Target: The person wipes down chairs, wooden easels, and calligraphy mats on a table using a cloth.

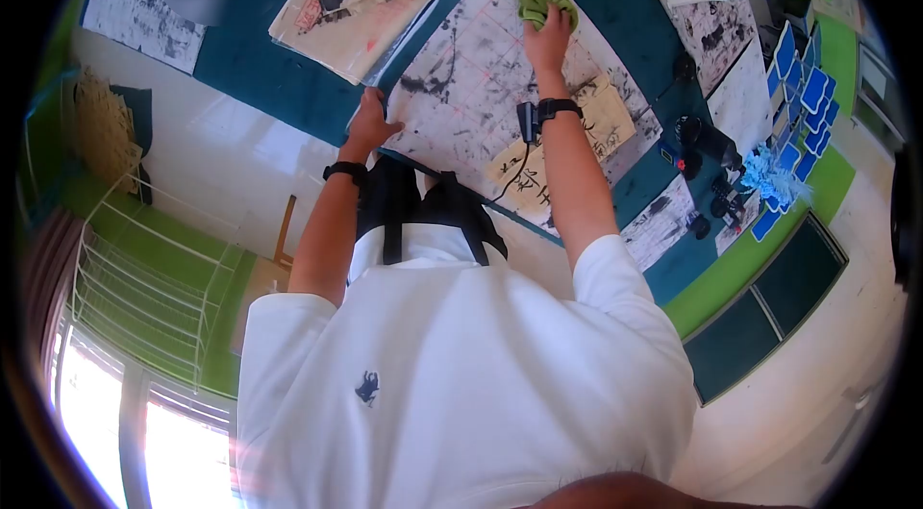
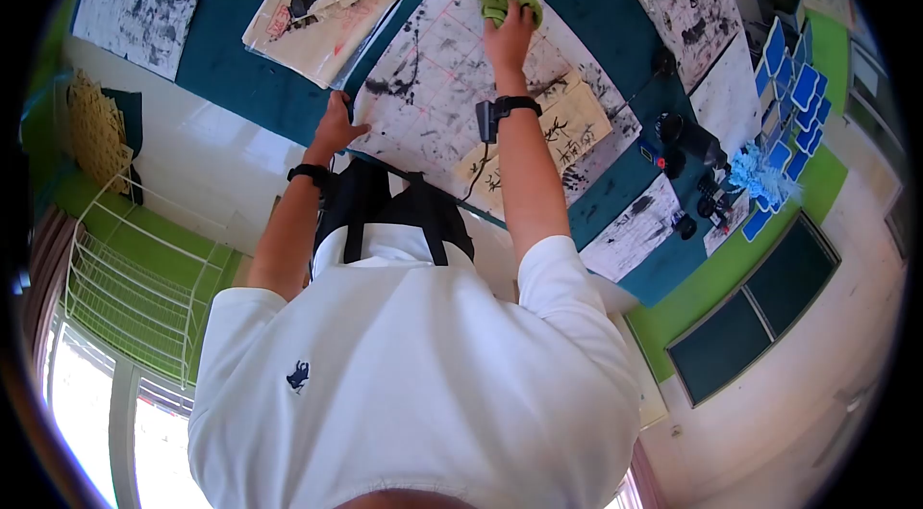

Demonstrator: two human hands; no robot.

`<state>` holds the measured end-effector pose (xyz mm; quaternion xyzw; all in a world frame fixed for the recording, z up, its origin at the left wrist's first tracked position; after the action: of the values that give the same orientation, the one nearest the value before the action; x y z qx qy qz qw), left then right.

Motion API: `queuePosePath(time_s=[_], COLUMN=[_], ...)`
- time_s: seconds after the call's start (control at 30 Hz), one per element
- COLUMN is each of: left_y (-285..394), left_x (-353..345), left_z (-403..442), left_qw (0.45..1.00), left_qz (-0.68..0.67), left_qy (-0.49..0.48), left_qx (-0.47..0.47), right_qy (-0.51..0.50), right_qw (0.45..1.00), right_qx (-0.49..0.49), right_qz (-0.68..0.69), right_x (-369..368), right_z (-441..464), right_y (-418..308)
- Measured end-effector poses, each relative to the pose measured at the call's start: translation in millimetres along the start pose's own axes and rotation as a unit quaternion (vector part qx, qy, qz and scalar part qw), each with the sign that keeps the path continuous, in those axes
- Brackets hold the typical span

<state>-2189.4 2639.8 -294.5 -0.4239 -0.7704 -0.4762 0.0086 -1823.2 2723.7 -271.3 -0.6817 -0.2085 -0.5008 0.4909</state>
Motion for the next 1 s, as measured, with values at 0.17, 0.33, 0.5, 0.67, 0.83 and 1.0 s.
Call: queuePosePath(time_s=[0.17, 0.33, 0.5, 0.67, 0.83, 1.0], left_y=[-6, 6, 3, -1, -2, 3], left_x=[-4, -16, -18, -19, -20, -20], left_z=[3, 0, 1, 1, 2, -2], left_qw=[0.999, 0.997, 0.994, 0.995, 0.994, 0.985], left_qz=[0.015, 0.061, 0.081, 0.064, 0.072, 0.139], left_qy=[0.015, 0.040, 0.058, 0.064, 0.057, 0.063], left_qx=[-0.050, 0.008, 0.054, 0.042, 0.066, 0.084], right_qy=[-0.052, -0.093, -0.088, -0.060, -0.153, -0.168], right_qw=[0.998, 0.994, 0.996, 0.995, 0.988, 0.984], right_qx=[-0.009, 0.041, 0.005, -0.082, -0.007, 0.007], right_qz=[-0.014, 0.032, 0.015, 0.016, 0.000, -0.055], right_x=[-31, -30, -5, 9, -26, -34], right_z=[-51, -74, -14, 8, -54, -164], right_y=[-62, -80, -15, 33, -21, -78])
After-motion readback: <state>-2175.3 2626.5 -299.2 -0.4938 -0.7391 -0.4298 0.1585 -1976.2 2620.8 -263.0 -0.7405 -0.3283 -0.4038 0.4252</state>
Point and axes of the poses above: each hand's wrist, its own z-axis towards the middle knuckle, its own x-axis out of the back of the hand, y = z × x, the point moved 5 cm from there along z, towards the middle knuckle, and after that the axes turned 8 degrees about -x, right-handed, at the moved point
